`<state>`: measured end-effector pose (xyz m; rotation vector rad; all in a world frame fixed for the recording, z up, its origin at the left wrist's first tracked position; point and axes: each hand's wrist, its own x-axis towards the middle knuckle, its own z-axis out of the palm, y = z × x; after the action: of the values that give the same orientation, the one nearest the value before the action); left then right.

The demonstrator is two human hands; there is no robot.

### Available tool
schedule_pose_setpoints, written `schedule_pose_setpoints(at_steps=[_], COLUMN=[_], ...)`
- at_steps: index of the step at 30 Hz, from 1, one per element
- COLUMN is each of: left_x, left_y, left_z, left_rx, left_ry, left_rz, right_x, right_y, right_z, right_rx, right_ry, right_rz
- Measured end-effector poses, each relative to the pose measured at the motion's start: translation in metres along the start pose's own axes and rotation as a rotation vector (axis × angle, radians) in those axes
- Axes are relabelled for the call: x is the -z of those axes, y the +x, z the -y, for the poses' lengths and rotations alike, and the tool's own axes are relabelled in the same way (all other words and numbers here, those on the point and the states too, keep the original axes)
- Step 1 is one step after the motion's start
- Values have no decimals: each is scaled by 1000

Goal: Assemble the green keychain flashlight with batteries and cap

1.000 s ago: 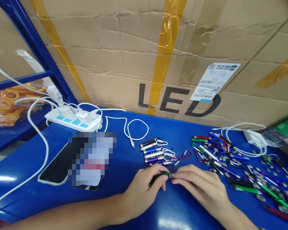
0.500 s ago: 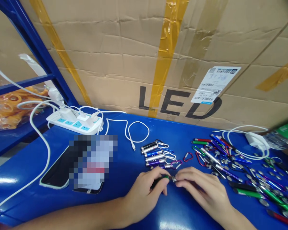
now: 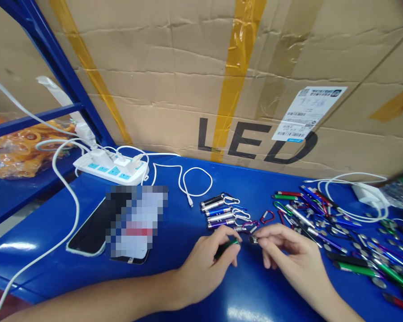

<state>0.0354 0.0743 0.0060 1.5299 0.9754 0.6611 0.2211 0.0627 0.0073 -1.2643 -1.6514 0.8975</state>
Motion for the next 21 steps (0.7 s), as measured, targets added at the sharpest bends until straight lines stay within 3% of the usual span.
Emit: schedule_pose_setpoints(at_steps=[8, 14, 21], left_x=[0, -1, -3], left_y=[1, 1, 1], left_z=[-2, -1, 1], left_rx=[-20, 10, -25], left_ry=[25, 65, 24], left_rz=[-14, -6, -3], right_x=[-3, -5, 1], right_y=[2, 2, 0], right_z=[6, 9, 11], right_rx=[-33, 91, 170], right_ry=[69, 93, 63], right_rz=[-56, -25, -89])
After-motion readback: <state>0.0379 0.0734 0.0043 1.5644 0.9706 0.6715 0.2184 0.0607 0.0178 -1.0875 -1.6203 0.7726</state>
